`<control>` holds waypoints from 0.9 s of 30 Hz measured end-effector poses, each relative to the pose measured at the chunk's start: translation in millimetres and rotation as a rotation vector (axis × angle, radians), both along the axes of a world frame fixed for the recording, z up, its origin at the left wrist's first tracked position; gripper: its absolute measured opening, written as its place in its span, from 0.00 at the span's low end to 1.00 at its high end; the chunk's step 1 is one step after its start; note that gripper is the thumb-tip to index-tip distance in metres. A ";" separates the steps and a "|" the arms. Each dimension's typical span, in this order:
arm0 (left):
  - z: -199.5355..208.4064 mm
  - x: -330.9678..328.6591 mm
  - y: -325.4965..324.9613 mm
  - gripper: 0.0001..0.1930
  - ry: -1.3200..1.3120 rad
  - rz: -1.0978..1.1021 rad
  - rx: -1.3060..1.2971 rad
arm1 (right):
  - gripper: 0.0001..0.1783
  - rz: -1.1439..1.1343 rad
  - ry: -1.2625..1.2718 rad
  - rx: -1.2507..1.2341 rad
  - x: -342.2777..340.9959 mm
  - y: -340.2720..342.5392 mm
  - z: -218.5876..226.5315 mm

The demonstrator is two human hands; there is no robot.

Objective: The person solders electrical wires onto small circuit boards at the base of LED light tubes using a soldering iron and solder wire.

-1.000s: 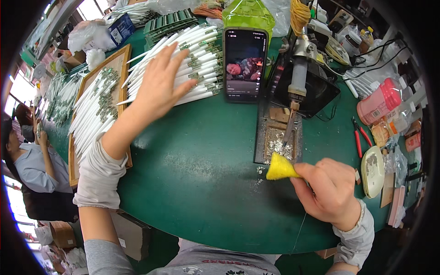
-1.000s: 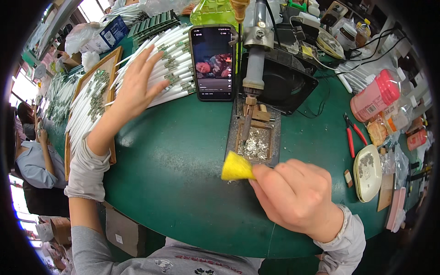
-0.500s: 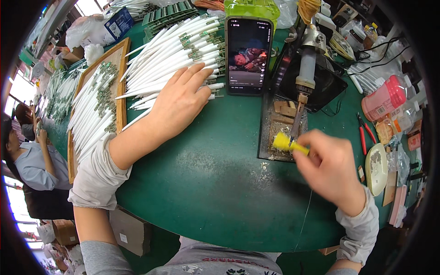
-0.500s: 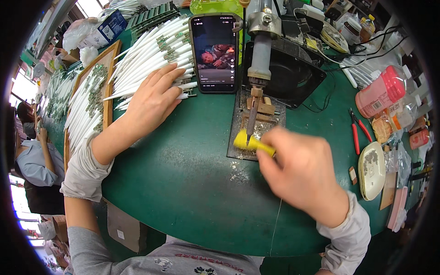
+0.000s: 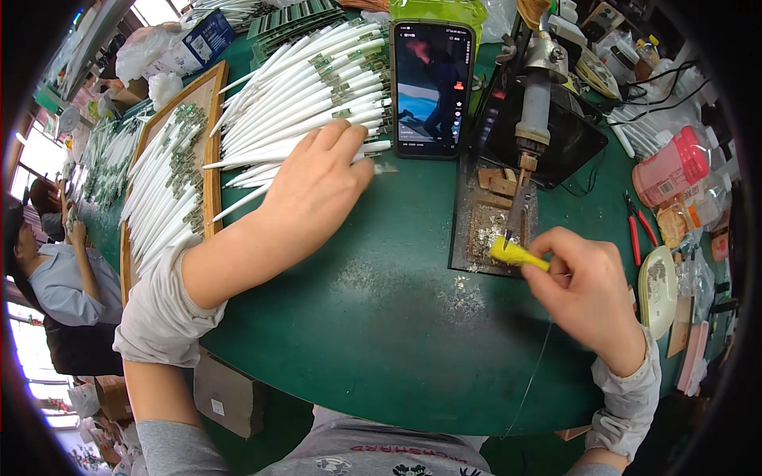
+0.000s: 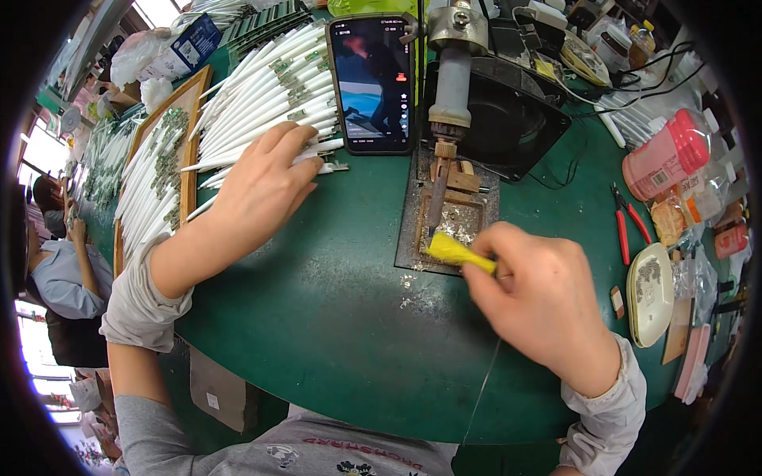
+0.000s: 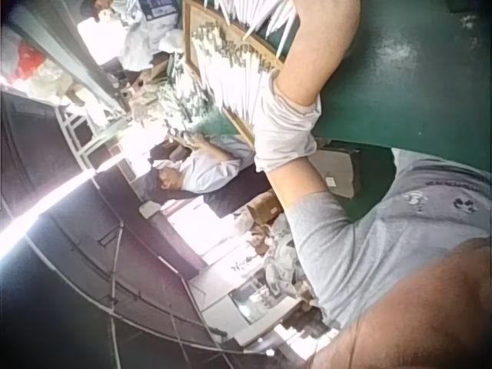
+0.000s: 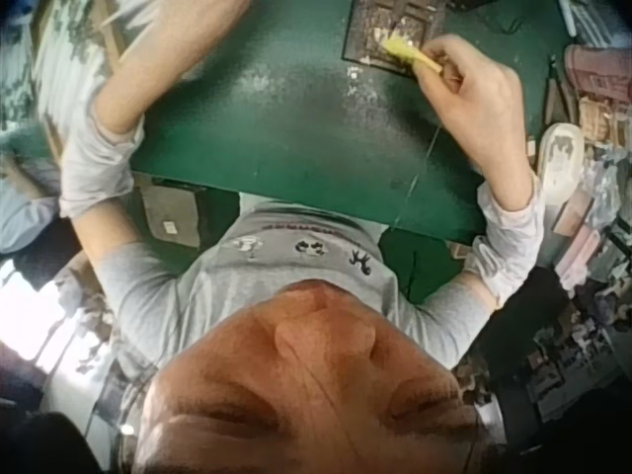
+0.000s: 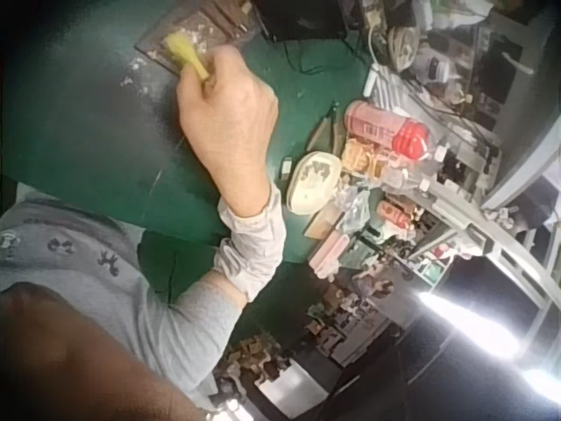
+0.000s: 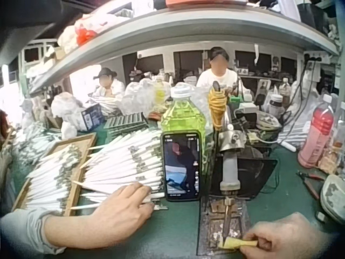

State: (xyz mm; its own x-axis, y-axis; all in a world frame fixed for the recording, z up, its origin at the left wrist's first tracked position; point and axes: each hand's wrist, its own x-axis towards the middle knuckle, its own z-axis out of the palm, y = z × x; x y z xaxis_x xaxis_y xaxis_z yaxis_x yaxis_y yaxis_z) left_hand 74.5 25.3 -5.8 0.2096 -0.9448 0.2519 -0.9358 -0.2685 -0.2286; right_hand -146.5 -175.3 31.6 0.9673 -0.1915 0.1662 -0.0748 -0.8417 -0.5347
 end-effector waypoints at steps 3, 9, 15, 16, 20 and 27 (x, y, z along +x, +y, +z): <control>-7.7 -2.8 -6.2 0.10 0.083 0.028 -0.018 | 0.08 -0.166 0.049 -0.135 -8.7 -12.8 0.5; -1.6 -19.6 -7.9 0.05 0.037 0.001 0.012 | 0.11 -0.411 0.046 -0.306 -19.5 -23.9 -0.6; 20.6 -59.4 -7.1 0.06 0.245 -0.100 0.031 | 0.13 0.000 0.002 0.228 -10.9 3.5 -10.9; 22.9 -65.5 -8.2 0.07 0.397 -0.111 0.044 | 0.13 -0.004 0.008 0.231 -7.9 8.6 -12.3; 33.2 -78.1 -11.6 0.09 0.782 -0.171 0.082 | 0.11 0.012 0.092 0.588 -3.4 17.9 -16.3; 31.1 -72.0 -22.6 0.09 1.328 -0.187 0.105 | 0.07 -0.056 0.259 1.184 -4.8 6.9 -20.1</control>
